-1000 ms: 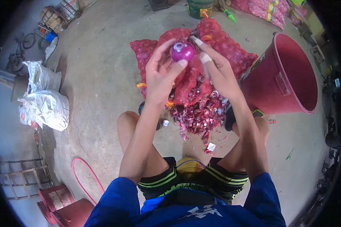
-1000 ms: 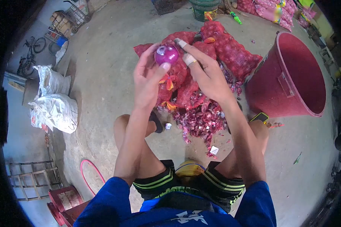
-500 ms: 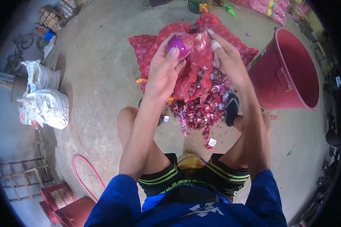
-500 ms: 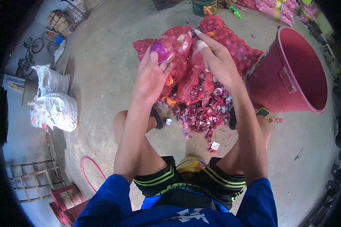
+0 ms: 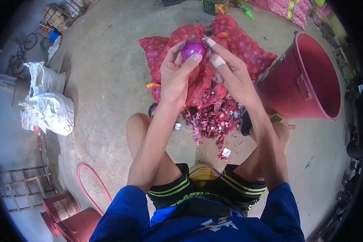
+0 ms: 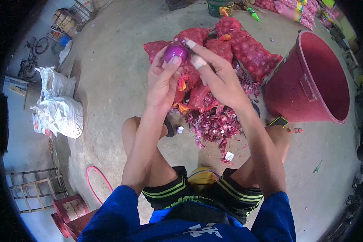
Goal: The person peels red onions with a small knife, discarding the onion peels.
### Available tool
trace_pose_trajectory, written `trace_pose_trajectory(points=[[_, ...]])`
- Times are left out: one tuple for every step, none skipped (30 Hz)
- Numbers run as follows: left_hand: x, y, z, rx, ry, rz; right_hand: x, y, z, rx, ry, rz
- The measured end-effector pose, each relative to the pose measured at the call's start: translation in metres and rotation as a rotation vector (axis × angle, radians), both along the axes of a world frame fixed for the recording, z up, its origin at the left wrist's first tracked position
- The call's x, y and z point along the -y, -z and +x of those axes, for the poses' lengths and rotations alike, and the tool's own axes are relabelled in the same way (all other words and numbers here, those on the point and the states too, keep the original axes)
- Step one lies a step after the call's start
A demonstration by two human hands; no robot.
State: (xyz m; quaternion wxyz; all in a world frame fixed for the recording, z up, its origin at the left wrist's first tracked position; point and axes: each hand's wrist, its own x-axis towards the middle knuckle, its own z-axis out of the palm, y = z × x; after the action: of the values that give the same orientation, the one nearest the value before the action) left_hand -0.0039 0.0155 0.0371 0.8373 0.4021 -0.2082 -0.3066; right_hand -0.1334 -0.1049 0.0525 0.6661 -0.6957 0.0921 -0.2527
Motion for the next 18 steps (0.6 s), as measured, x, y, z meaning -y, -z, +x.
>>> trace_pose_trajectory(points=[[-0.002, 0.001, 0.003, -0.001, 0.0, 0.0, 0.0, 0.0, 0.001, 0.017, 0.058, 0.021], [-0.005, 0.002, 0.008, -0.111, 0.135, -0.043, 0.003, 0.0, 0.002, 0.015, 0.059, 0.021], [-0.005, 0.005, 0.011, -0.22, 0.273, -0.088, 0.008, 0.0, 0.002, 0.012, 0.071, 0.003], [-0.005, 0.009, 0.011, -0.222, 0.275, -0.088, 0.012, 0.0, 0.0, 0.009, 0.082, -0.016], [-0.005, 0.012, 0.012, -0.3, 0.318, -0.136, 0.014, -0.001, -0.002, -0.001, 0.063, -0.011], [-0.006, 0.012, 0.013, -0.378, 0.359, -0.184, 0.013, -0.001, -0.001, -0.001, 0.061, -0.009], [-0.006, 0.012, 0.012, -0.378, 0.357, -0.182, 0.012, 0.0, -0.001, 0.003, 0.057, -0.046], [-0.006, 0.012, 0.011, -0.337, 0.318, -0.137, 0.011, 0.001, -0.001, 0.006, 0.054, -0.083], [-0.006, 0.009, 0.009, -0.295, 0.281, -0.092, 0.011, 0.002, -0.001, 0.006, 0.053, -0.081], [-0.006, 0.006, 0.008, -0.295, 0.281, -0.093, 0.012, 0.002, 0.0, -0.012, 0.081, -0.103], [-0.006, 0.002, 0.006, -0.226, 0.292, -0.116, 0.013, 0.003, 0.001, -0.03, 0.108, -0.126], [-0.005, -0.001, 0.005, -0.154, 0.301, -0.141, 0.019, 0.005, 0.003, -0.029, 0.105, -0.13], [-0.006, -0.002, 0.005, -0.155, 0.298, -0.142, 0.029, 0.011, 0.004, -0.076, 0.151, -0.077], [-0.007, -0.004, 0.005, -0.126, 0.268, -0.144, 0.037, 0.015, 0.004, -0.122, 0.197, -0.024], [-0.007, -0.005, 0.006, -0.094, 0.238, -0.148, 0.042, 0.012, 0.004, -0.179, 0.192, -0.009], [-0.007, -0.007, 0.007, -0.091, 0.235, -0.15, 0.044, 0.01, 0.001, -0.176, 0.189, -0.011], [-0.007, -0.009, 0.008, 0.023, 0.163, -0.07, 0.046, 0.006, -0.003, -0.226, 0.19, -0.078], [-0.008, -0.011, 0.008, 0.135, 0.089, 0.013, 0.042, 0.0, -0.006, -0.277, 0.189, -0.143]])
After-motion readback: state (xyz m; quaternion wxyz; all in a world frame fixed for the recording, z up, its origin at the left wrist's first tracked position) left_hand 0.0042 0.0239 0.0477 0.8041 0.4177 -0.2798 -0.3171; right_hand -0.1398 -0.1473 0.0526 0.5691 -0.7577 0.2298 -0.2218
